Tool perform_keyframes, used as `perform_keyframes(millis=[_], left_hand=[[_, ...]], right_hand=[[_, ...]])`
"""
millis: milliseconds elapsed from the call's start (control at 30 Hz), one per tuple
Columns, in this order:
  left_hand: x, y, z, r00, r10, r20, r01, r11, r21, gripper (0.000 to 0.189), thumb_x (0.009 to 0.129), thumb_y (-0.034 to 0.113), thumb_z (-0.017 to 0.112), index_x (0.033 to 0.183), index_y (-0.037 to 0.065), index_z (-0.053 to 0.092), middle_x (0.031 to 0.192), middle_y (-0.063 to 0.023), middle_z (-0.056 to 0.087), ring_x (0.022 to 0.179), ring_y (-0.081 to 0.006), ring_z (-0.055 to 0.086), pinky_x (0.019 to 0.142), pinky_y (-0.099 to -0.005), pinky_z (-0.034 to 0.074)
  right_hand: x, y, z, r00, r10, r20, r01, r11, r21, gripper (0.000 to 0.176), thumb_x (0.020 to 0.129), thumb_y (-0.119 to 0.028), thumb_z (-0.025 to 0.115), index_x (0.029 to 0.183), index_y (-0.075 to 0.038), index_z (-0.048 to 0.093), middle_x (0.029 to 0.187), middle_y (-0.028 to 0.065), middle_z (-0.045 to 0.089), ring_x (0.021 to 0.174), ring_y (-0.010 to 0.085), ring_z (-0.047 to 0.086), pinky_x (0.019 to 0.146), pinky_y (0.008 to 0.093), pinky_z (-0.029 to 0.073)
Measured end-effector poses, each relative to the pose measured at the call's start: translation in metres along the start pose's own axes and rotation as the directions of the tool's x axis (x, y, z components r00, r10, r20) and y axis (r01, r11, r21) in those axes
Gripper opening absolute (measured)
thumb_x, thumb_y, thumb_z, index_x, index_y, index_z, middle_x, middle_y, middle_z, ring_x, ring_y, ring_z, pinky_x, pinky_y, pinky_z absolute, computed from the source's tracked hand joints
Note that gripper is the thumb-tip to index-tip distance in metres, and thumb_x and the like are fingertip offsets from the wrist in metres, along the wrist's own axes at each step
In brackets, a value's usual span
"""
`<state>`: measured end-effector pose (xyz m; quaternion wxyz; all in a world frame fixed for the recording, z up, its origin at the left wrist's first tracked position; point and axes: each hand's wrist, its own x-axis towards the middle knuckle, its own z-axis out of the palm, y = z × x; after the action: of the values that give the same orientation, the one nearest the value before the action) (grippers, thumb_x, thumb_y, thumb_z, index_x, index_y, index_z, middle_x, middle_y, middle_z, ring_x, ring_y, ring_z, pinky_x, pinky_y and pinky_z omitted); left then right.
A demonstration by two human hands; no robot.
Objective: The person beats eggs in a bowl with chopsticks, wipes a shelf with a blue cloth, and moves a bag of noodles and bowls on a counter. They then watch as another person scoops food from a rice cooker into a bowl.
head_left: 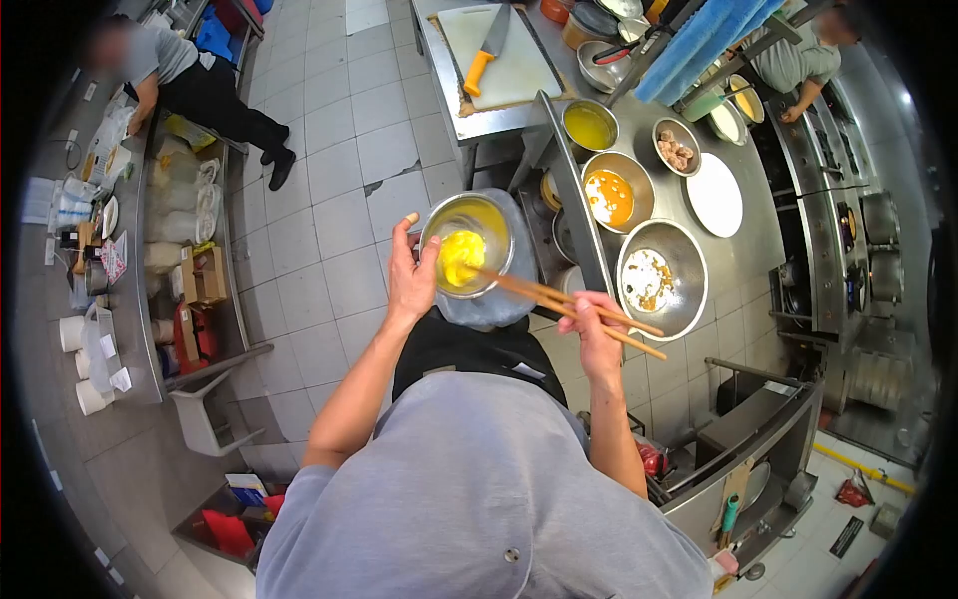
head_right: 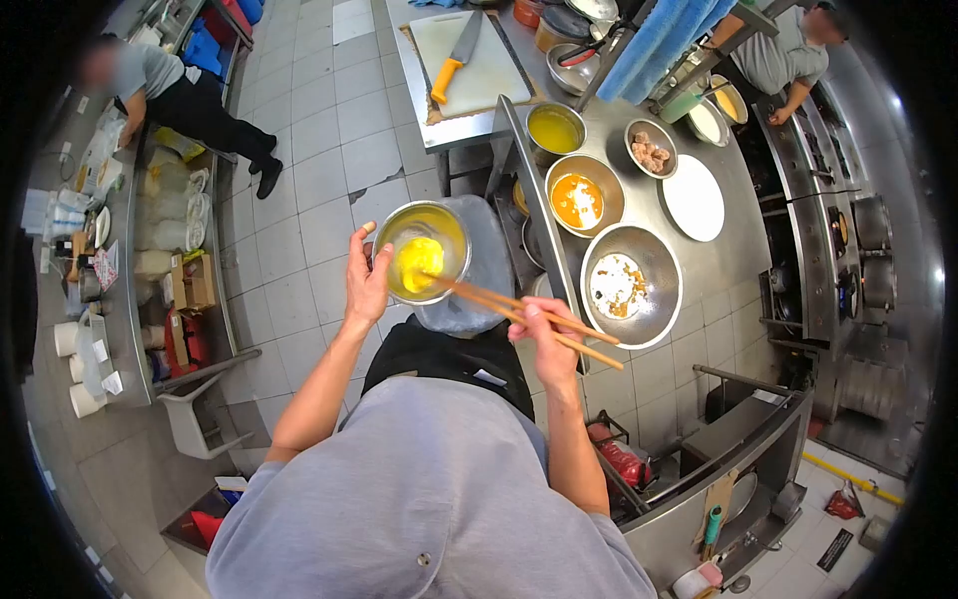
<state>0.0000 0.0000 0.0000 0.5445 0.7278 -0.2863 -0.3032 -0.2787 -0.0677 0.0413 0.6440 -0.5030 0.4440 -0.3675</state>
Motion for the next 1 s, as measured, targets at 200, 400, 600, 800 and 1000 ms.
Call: perform_keyframes(millis=[200,400,600,800,1000], left_hand=[[-0.009,0.002,-0.003,1.0,0.003,-0.006,-0.003,0.999,0.041,0.053,0.096,0.027,0.059,0.139,0.004,0.04,0.109,-0.0216,0.062,0.096,-0.0261,0.062,0.082,-0.0383,0.05],[-0.005,0.005,0.0,1.0,0.019,0.01,-0.02,1.0,0.005,0.053,0.096,0.027,0.059,0.139,0.004,0.04,0.11,-0.0228,0.062,0.097,-0.0277,0.063,0.082,-0.0384,0.051],[-0.005,0.004,0.002,0.999,0.04,0.011,-0.039,0.999,-0.004,0.052,0.096,0.025,0.059,0.139,0.004,0.04,0.109,-0.0227,0.063,0.096,-0.0277,0.064,0.081,-0.0386,0.051],[-0.007,0.009,-0.001,1.0,0.023,0.011,-0.024,0.999,0.04,0.05,0.096,0.024,0.059,0.138,0.003,0.041,0.107,-0.0221,0.063,0.097,-0.0276,0.064,0.082,-0.0386,0.051],[-0.009,0.005,0.0,0.998,0.066,0.006,-0.066,0.996,0.058,0.049,0.096,0.023,0.059,0.137,0.003,0.042,0.106,-0.0206,0.064,0.094,-0.0258,0.063,0.081,-0.0377,0.05]], right_hand=[[-0.011,-0.002,0.001,0.999,0.016,-0.043,-0.016,1.0,-0.002,0.019,0.097,-0.012,0.061,0.107,0.004,0.065,0.087,0.0142,0.07,0.068,0.0159,0.069,0.064,0.0276,0.059],[-0.007,-0.001,-0.001,1.0,-0.001,-0.024,0.001,1.0,-0.003,0.02,0.097,-0.013,0.06,0.107,0.004,0.065,0.088,0.0145,0.07,0.069,0.016,0.068,0.064,0.0292,0.059],[-0.007,0.003,0.001,0.993,-0.031,-0.112,0.052,0.98,0.193,0.022,0.098,-0.014,0.06,0.107,0.005,0.065,0.088,0.0146,0.07,0.068,0.0157,0.068,0.062,0.0296,0.06],[-0.008,0.001,0.006,0.991,-0.021,-0.133,0.023,1.0,0.012,0.022,0.097,-0.016,0.062,0.107,0.004,0.066,0.088,0.0139,0.07,0.067,0.0153,0.068,0.063,0.0287,0.058],[-0.009,0.011,0.004,0.986,-0.034,-0.166,0.067,0.978,0.196,0.021,0.098,-0.014,0.059,0.108,0.003,0.065,0.087,0.014,0.069,0.066,0.0155,0.067,0.063,0.0284,0.058]])
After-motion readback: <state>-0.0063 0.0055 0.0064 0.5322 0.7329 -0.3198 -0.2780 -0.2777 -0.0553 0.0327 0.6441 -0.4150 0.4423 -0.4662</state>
